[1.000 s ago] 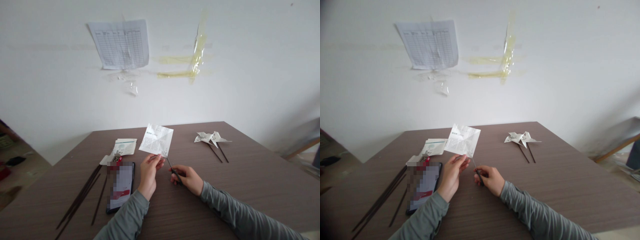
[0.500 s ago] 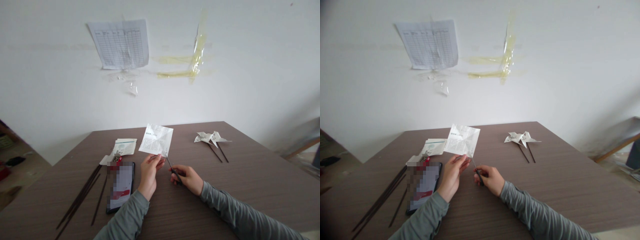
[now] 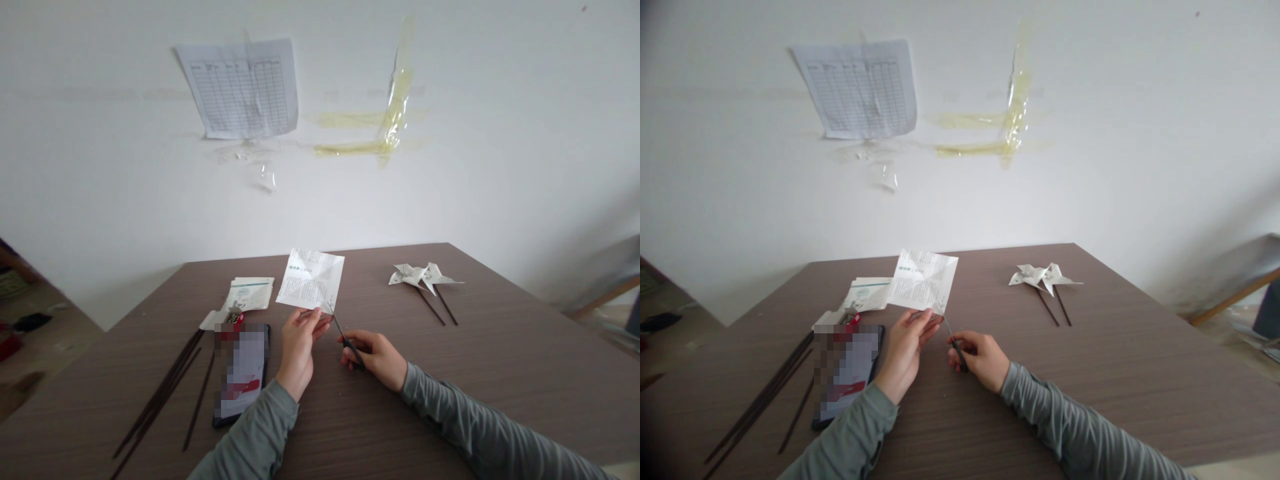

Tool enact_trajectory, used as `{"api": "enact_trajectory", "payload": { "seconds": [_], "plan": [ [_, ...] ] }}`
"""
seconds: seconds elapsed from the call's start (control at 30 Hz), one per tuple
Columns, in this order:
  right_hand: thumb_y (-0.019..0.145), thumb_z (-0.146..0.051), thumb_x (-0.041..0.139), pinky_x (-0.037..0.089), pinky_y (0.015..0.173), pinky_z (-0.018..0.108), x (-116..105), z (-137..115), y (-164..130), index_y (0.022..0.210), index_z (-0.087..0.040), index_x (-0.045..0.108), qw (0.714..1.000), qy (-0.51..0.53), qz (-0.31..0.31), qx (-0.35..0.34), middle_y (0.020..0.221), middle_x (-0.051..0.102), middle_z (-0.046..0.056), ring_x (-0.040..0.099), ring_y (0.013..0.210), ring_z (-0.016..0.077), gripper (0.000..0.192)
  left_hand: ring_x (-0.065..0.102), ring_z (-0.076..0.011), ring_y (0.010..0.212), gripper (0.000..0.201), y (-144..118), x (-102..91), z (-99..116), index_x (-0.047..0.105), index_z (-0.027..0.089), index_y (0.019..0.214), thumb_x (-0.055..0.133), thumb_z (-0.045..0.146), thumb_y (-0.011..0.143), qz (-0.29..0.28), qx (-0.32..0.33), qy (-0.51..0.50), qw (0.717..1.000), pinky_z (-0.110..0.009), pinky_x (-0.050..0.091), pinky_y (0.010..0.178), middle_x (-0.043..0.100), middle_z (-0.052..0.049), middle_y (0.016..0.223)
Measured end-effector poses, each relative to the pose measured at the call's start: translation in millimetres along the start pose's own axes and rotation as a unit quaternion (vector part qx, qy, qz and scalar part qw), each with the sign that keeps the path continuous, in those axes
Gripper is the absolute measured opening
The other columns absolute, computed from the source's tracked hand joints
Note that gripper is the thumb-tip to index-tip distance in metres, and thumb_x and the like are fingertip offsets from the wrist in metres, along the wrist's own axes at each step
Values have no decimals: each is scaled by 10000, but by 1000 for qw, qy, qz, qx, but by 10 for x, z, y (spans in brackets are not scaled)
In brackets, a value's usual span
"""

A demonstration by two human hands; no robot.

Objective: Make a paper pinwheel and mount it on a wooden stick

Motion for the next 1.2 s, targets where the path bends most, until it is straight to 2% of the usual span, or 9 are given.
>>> {"api": "enact_trajectory", "payload": {
  "seconds": [0.2,0.47,0.73,0.87,1.0,1.2],
  "plan": [
    [779,-905,1088,697,784,500,8,25,-5,1051,-273,905,1000,9,2,2,842,867,119,769,723,314,712,954,-252,884,258,11,-12,21,846,210,918,1096,161,882,9,-3,-5,1000,-318,761,810,949,-50,915],
    [794,-886,1069,667,764,450,11,72,8,1108,-247,888,1000,10,-15,3,829,858,71,739,701,262,734,954,-261,879,333,40,-31,22,824,217,898,1152,228,845,11,5,-2,1000,-338,773,829,943,-49,899],
    [785,-863,1090,685,760,447,21,-2,-26,1029,-266,896,1000,8,-4,6,816,853,86,738,699,273,673,958,-263,879,373,28,-28,33,820,212,903,1179,259,812,11,2,-6,1000,-334,772,823,946,-52,893],
    [744,-913,1081,687,747,475,29,-44,-39,1032,-268,897,1000,5,-3,9,802,842,81,740,696,292,730,958,-266,879,360,21,-26,40,818,212,896,1167,246,815,10,3,-9,1000,-337,773,824,946,-58,893],
    [789,-880,1080,697,783,502,28,-54,-47,1030,-273,900,1000,2,-1,7,825,846,107,763,718,314,678,960,-271,896,326,17,-31,49,816,219,896,1138,228,844,9,1,-4,1000,-343,774,831,948,-60,907],
    [770,-908,1080,720,771,491,22,-41,-44,1057,-260,908,1000,0,0,6,815,844,106,766,710,310,729,962,-269,904,355,22,-35,47,806,222,919,1154,253,854,6,2,8,1000,-347,781,849,943,-53,921]
  ]
}}
Point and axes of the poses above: each hand's wrist, its own y-axis towards the middle knuckle, its own x-axis out of the palm, z = x × y, the point moved 4 cm from there along y, towards the middle knuckle
